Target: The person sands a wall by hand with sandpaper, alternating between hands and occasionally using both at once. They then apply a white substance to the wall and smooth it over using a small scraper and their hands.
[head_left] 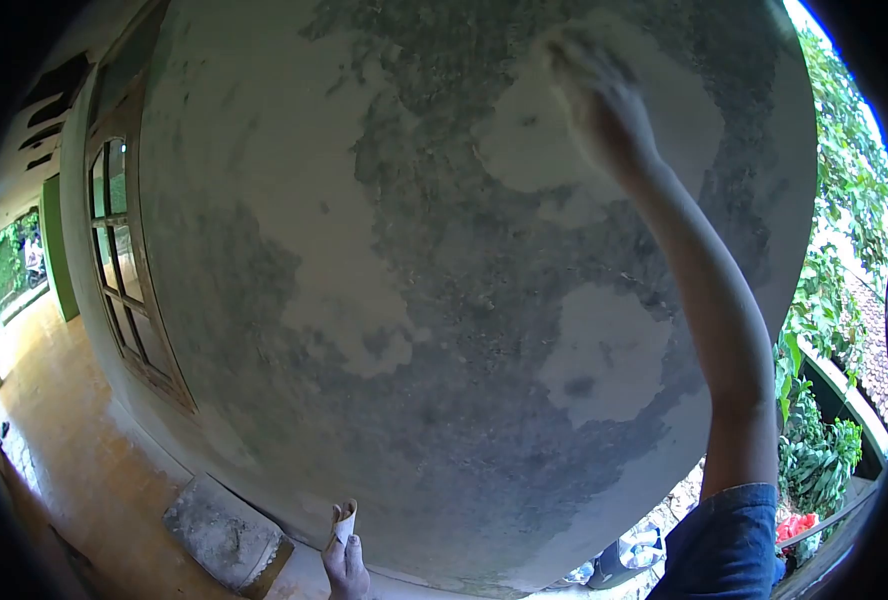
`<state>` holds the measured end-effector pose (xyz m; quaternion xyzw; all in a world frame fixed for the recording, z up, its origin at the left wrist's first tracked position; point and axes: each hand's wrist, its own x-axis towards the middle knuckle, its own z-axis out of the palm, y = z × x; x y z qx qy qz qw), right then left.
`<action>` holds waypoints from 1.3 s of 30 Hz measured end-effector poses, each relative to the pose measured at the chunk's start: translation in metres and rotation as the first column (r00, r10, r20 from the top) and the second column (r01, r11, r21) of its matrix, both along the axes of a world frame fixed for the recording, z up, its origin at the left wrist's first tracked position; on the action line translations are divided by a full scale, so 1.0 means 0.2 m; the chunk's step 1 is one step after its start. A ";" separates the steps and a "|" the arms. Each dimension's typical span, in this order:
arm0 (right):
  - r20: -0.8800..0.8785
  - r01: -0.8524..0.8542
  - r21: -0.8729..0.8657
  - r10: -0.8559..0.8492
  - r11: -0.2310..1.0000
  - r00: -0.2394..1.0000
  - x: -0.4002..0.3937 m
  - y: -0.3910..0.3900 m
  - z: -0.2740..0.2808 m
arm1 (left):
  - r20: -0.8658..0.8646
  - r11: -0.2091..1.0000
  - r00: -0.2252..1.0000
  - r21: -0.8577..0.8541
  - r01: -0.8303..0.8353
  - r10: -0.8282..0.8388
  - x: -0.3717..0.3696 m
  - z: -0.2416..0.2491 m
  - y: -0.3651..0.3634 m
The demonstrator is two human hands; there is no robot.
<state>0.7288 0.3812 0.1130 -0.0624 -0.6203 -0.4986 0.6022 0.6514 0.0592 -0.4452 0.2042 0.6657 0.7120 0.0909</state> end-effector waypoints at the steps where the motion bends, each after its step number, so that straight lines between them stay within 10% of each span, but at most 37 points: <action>1: 0.173 -0.013 0.073 0.000 0.997 0.985 -0.04 -0.01 -0.06 | -0.002 1.000 1.000 -0.005 0.004 -0.004 -0.04 0.01 0.01; 5: 0.322 0.041 0.072 -0.062 0.997 0.945 0.05 -0.01 0.00 | -0.018 0.999 0.999 -0.033 0.036 -0.037 -0.17 0.04 0.05; 7: -0.009 -0.096 -0.197 0.096 0.976 0.995 0.15 0.10 0.15 | -0.027 0.996 0.997 -0.054 0.067 -0.068 -0.22 0.05 0.07; 11: -0.144 -0.044 -0.162 0.021 0.986 0.989 0.09 0.07 -0.01 | -0.036 0.987 0.989 -0.078 0.137 -0.141 -0.29 0.07 0.14; 17: 0.231 0.113 0.046 -0.121 0.993 0.965 0.07 -0.01 -0.20 | -0.063 0.967 0.971 -0.127 0.221 -0.230 -0.35 0.10 0.22; 22: -0.051 0.025 -0.172 -0.034 0.985 0.998 0.07 0.02 -0.06 | -0.098 0.945 0.949 -0.172 0.280 -0.299 -0.40 0.14 0.27; 30: 0.501 0.148 -0.074 -0.092 0.986 0.860 -0.08 -0.10 -0.51 | -0.271 0.954 0.920 0.017 0.301 -0.285 -0.47 0.08 0.31; 36: -0.027 0.117 -0.191 -0.124 0.975 0.992 -0.17 -0.15 -0.41 | -0.389 0.963 0.904 0.125 0.240 -0.175 -0.47 0.12 0.35; 39: 0.363 0.125 -0.170 -0.056 0.977 0.930 -0.23 -0.23 -0.53 | -0.299 0.950 0.910 0.032 0.311 -0.288 -0.50 0.10 0.31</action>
